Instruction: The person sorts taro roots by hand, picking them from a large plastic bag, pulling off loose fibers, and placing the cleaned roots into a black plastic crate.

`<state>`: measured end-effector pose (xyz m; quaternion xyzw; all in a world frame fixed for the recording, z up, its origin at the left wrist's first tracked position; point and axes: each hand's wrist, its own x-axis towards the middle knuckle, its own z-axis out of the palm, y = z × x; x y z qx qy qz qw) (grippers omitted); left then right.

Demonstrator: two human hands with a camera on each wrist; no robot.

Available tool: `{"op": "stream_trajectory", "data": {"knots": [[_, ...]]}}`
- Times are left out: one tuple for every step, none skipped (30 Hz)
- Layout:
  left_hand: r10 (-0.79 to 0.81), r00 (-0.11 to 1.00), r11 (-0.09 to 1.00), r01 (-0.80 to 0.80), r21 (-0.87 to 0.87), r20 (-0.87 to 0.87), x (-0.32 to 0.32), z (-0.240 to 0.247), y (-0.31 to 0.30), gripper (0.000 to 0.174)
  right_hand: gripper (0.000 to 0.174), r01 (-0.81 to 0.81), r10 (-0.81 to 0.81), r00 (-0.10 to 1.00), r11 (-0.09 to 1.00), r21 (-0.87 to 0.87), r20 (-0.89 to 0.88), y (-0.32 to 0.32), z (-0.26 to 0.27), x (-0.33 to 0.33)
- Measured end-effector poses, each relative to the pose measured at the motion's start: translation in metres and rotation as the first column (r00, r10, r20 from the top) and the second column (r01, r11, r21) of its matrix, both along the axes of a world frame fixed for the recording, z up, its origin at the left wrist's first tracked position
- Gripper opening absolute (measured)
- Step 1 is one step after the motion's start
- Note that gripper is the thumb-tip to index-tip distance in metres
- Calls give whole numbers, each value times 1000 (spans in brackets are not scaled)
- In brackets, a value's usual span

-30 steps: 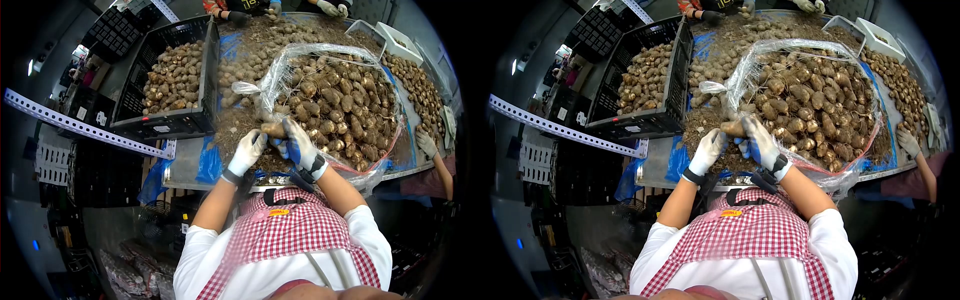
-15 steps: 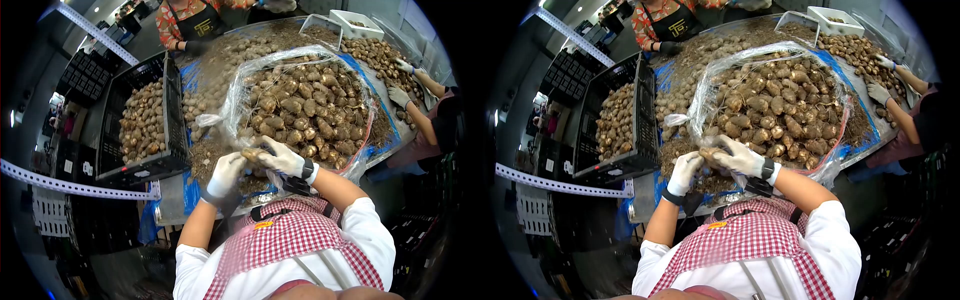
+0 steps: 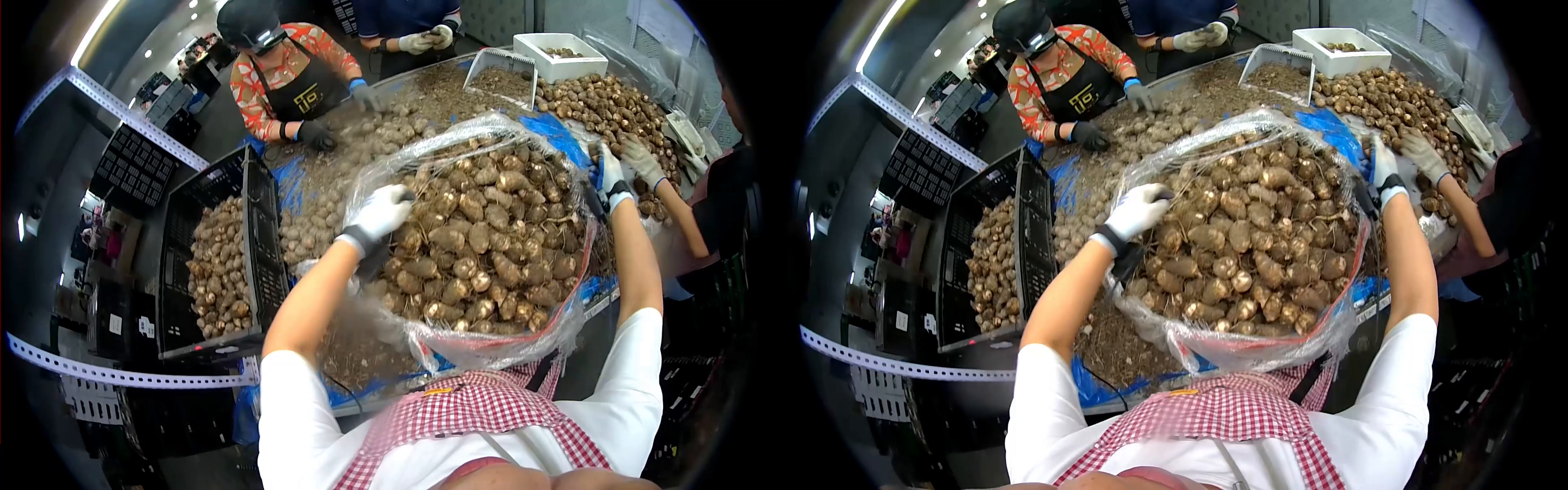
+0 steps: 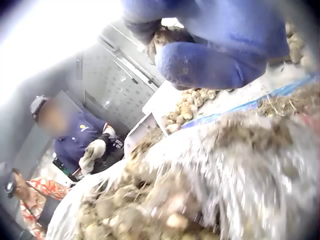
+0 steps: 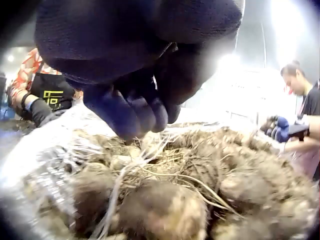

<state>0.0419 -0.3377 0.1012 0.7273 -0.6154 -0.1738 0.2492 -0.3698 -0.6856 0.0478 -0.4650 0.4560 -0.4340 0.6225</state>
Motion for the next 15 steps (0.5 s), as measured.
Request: {"op": "stream_trajectory", "data": {"knots": [[71,976,992,-90,85,204,-3,-17,-30,42,45,40,-41,998,999,-6,-40,-35,-10,-11],[116,937,966,-184,182,330,-15,-8,-47,51,50,15,-17,999,998,-60,-38,-42,-10,-9],[171,920,959,-238,155,352,-15,-18,-66,51,55,-9,5,999,994,-113,-36,-49,-10,-6],[226,901,948,-291,128,370,-13,-25,-82,51,61,-32,27,999,986,-166,-34,-49,-3,0],[211,918,957,-264,119,336,-6,-31,-96,55,61,-45,40,999,979,-200,-27,-46,-1,9],[195,934,965,-238,114,300,-1,-32,-108,59,61,-93,90,996,973,-210,-24,-15,15,31],[180,949,970,-214,111,259,2,-33,-116,63,61,-181,179,983,965,-191,-27,23,35,55],[245,955,946,-273,173,169,5,-30,-123,56,60,-289,283,957,941,-176,-59,65,57,79],[313,893,938,-235,256,-324,13,-36,-125,50,58,-493,490,869,841,-221,-71,103,73,95],[346,595,936,-166,310,-725,29,-48,-125,44,49,-622,570,772,768,-150,-283,137,98,116],[339,394,937,-64,343,-854,32,-32,-111,36,42,-635,564,730,769,-76,-386,168,106,135],[366,174,925,37,377,-914,34,-16,-97,30,37,-691,555,661,713,-121,-505,193,109,150],[368,149,929,-25,368,-918,25,-3,-77,30,46,-780,544,551,606,-158,-633,209,101,165],[368,117,929,-93,359,-922,17,3,-55,31,52,-787,521,573,565,-247,-633,230,91,178],[368,189,928,-131,348,-910,9,6,-36,32,56,-789,368,596,433,-437,-714,245,83,186]]}}
